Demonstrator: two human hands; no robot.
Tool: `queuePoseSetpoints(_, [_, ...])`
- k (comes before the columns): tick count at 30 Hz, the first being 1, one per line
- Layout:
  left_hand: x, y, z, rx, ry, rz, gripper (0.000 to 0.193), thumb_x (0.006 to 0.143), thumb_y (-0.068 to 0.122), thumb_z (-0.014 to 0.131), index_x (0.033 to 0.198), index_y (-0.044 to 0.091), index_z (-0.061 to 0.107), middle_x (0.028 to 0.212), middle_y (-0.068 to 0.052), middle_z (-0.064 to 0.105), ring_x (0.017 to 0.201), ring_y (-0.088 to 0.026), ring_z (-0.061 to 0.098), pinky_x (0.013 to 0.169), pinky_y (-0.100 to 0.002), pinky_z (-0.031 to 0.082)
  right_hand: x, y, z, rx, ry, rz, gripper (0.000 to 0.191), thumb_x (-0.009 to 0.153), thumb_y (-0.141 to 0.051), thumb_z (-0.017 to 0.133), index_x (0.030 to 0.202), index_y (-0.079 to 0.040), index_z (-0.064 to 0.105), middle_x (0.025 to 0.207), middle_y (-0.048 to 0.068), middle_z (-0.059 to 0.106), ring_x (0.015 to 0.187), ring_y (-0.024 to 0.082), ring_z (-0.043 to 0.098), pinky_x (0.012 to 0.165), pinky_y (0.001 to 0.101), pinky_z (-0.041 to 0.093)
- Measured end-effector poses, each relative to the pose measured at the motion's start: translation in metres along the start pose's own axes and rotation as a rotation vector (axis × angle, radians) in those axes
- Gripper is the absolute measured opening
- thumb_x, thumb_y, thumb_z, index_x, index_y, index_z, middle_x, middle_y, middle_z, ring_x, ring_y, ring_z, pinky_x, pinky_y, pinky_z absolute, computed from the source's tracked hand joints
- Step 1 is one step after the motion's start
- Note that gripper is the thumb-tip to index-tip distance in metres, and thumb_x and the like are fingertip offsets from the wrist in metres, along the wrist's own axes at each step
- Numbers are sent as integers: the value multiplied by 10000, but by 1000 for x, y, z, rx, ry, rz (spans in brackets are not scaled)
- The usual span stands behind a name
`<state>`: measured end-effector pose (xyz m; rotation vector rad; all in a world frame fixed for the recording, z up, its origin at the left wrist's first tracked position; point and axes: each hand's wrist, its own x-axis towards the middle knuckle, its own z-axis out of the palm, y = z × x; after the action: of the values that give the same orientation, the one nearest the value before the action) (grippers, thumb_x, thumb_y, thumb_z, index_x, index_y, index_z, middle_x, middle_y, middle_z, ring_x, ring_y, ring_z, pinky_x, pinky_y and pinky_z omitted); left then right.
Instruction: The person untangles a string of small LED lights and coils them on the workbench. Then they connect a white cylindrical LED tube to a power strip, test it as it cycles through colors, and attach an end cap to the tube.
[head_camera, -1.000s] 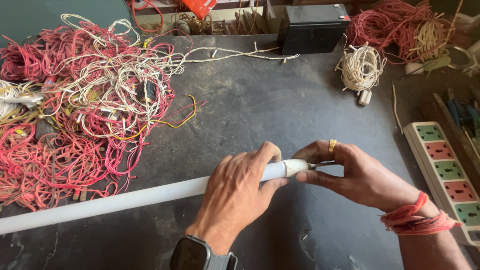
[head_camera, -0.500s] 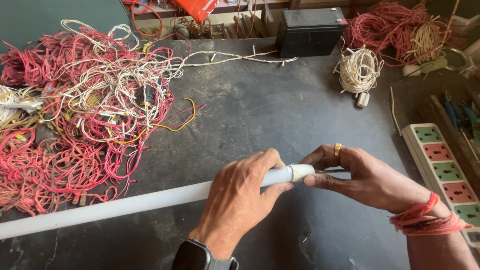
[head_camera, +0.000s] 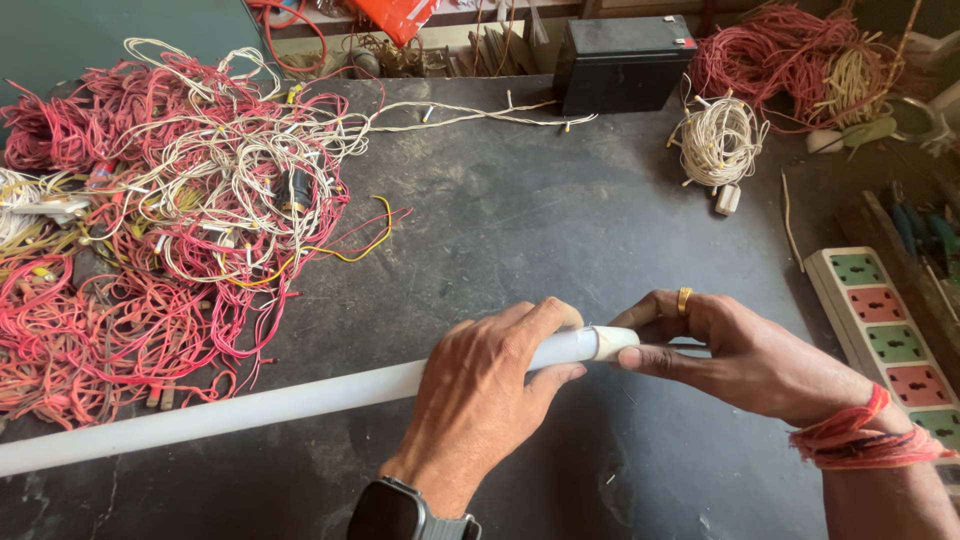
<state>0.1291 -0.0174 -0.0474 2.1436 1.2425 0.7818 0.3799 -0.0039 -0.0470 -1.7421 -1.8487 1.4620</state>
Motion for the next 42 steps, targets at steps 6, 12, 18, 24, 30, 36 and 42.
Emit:
queuePoseSetpoints(6, [0, 0, 2, 26, -10, 8, 219, 872, 243, 783, 939, 119, 616, 800, -45, 671, 763, -276, 683, 676, -448, 499, 1, 3, 1, 70, -31, -146, 329, 900, -299, 766, 1144, -84, 717, 998, 55, 777, 932, 143, 689, 840, 338, 585])
queuePoseSetpoints(12, [-2, -5, 7, 2, -13, -1, 231, 851, 224, 798, 901, 108, 605, 787, -37, 700, 748, -273, 692, 702, -446, 495, 3, 2, 2, 37, -4, -129, 331, 844, -264, 806, 1130, -105, 756, 1001, 37, 788, 948, 144, 736, 874, 341, 589])
queuePoseSetpoints(18, [-4, -5, 17, 10, -6, -36, 248, 811, 134, 808, 959, 111, 610, 738, -101, 726, 740, -347, 688, 717, -469, 491, 2, -8, 9, -27, 20, -161, 315, 801, -218, 834, 1097, -117, 791, 985, 5, 793, 945, 114, 765, 892, 314, 595])
queuePoseSetpoints(24, [-2, -7, 18, -9, -35, -113, 335, 807, 226, 811, 1055, 112, 617, 740, -136, 728, 744, -355, 711, 681, -487, 517, 1, -23, 14, -7, 111, -112, 329, 734, -202, 862, 1048, -129, 796, 900, 1, 789, 868, 102, 742, 852, 298, 597])
queuePoseSetpoints(30, [-3, -9, 27, 351, -117, -267, 168, 810, 235, 783, 805, 80, 717, 757, -159, 722, 745, -373, 710, 680, -497, 544, 3, -28, 21, -25, 100, -86, 347, 707, -187, 886, 1041, -128, 812, 926, -6, 807, 888, 97, 775, 858, 288, 602])
queuePoseSetpoints(36, [-1, -10, 37, 374, -86, -253, 108, 814, 184, 770, 805, 76, 762, 753, -166, 725, 734, -363, 723, 677, -484, 561, 5, -27, 22, -36, 110, -33, 367, 685, -216, 900, 1037, -141, 830, 899, 4, 812, 856, 110, 785, 821, 297, 615])
queuePoseSetpoints(42, [3, -7, 42, 377, -166, -352, 114, 828, 186, 761, 843, 73, 770, 737, -161, 729, 709, -336, 741, 669, -461, 574, 6, -27, 22, -43, 102, -32, 366, 696, -225, 898, 1047, -147, 828, 896, 1, 813, 846, 111, 786, 815, 296, 619])
